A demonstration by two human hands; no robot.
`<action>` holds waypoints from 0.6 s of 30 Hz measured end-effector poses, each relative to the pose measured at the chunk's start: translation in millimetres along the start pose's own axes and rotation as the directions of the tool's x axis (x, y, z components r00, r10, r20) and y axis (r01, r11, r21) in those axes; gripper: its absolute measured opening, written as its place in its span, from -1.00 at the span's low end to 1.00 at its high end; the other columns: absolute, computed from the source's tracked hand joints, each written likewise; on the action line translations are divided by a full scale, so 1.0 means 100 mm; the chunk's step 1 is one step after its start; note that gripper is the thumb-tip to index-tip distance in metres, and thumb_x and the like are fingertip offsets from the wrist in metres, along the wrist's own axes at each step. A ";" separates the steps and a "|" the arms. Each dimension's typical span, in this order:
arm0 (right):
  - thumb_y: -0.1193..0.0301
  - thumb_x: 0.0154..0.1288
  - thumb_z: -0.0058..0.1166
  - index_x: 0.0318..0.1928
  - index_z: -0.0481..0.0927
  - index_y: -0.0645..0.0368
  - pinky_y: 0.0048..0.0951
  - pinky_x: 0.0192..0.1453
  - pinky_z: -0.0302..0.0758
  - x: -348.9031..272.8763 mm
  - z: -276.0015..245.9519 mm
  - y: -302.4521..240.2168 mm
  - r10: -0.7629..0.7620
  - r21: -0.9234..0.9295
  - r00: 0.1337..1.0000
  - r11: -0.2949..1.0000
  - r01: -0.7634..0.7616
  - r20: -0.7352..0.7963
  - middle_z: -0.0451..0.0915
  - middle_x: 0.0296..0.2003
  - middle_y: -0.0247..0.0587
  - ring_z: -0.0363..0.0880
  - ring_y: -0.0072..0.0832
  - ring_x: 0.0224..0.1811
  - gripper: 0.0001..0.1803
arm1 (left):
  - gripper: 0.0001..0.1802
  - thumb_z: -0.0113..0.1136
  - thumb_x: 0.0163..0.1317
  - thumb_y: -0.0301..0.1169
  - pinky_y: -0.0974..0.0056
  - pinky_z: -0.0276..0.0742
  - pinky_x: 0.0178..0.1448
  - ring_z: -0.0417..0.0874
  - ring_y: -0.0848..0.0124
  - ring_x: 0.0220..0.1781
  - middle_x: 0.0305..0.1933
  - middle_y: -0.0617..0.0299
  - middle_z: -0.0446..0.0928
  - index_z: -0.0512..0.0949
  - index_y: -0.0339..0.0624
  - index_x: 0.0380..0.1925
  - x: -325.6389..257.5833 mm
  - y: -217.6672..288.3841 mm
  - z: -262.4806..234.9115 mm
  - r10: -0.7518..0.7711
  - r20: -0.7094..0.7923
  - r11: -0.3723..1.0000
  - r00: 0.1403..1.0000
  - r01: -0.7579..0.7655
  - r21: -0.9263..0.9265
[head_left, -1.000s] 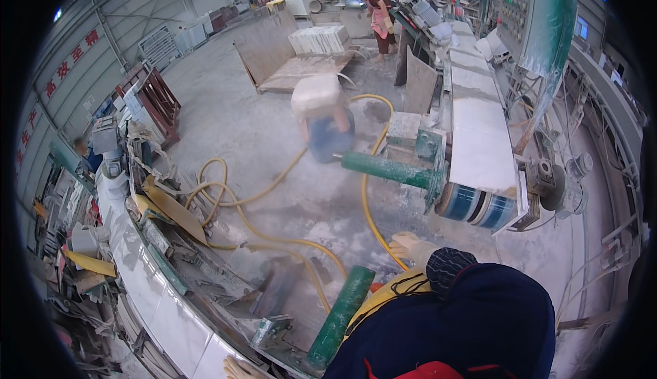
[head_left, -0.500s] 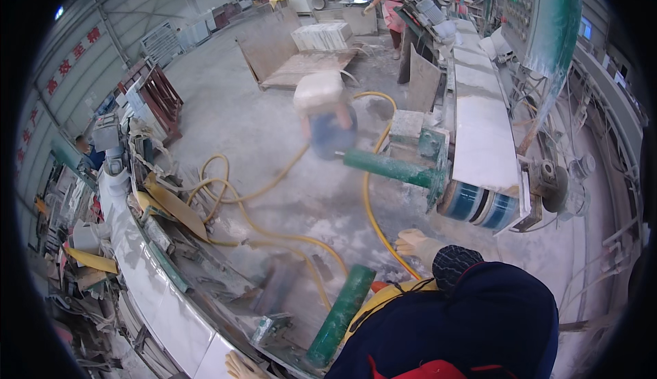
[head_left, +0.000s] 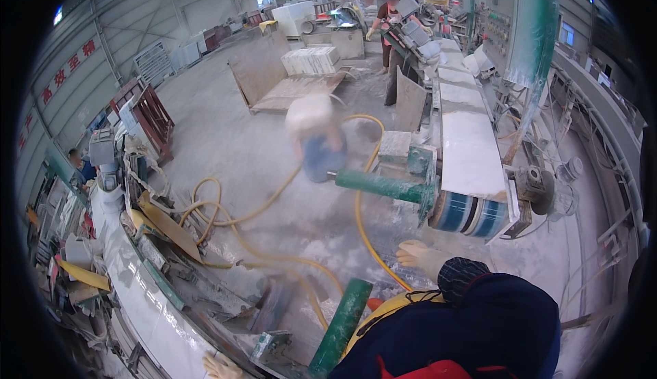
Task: The person repeatedly picks up white rectangular tiles from a conveyor, wipes their surfaces with gloved hands, and places them onto a stack. The cycle continues throughout the clip in a factory setting.
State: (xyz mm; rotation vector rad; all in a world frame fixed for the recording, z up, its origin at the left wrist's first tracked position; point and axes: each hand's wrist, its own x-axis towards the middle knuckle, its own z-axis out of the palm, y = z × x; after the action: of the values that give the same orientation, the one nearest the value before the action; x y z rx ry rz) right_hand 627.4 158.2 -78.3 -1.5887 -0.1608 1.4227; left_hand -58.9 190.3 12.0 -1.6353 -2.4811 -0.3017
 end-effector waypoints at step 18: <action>0.18 0.48 0.03 0.24 0.45 0.14 0.05 0.05 0.61 0.40 -0.51 0.24 0.161 -0.150 0.987 0.976 -0.157 0.019 0.62 0.10 0.04 0.64 0.00 0.06 -0.55 | -0.56 0.15 0.22 -0.37 -0.15 0.26 0.45 0.45 -0.10 0.33 0.22 -0.12 0.53 0.55 -0.22 0.12 -1.02 -0.08 0.27 0.015 -0.398 0.985 0.917 -0.082 -0.153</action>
State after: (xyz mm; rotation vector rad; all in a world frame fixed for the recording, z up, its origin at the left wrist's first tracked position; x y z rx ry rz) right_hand 670.1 143.7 -130.4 -1.7335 -0.1634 1.5905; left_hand -27.1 103.2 -39.3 -1.5075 -2.1538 -0.7704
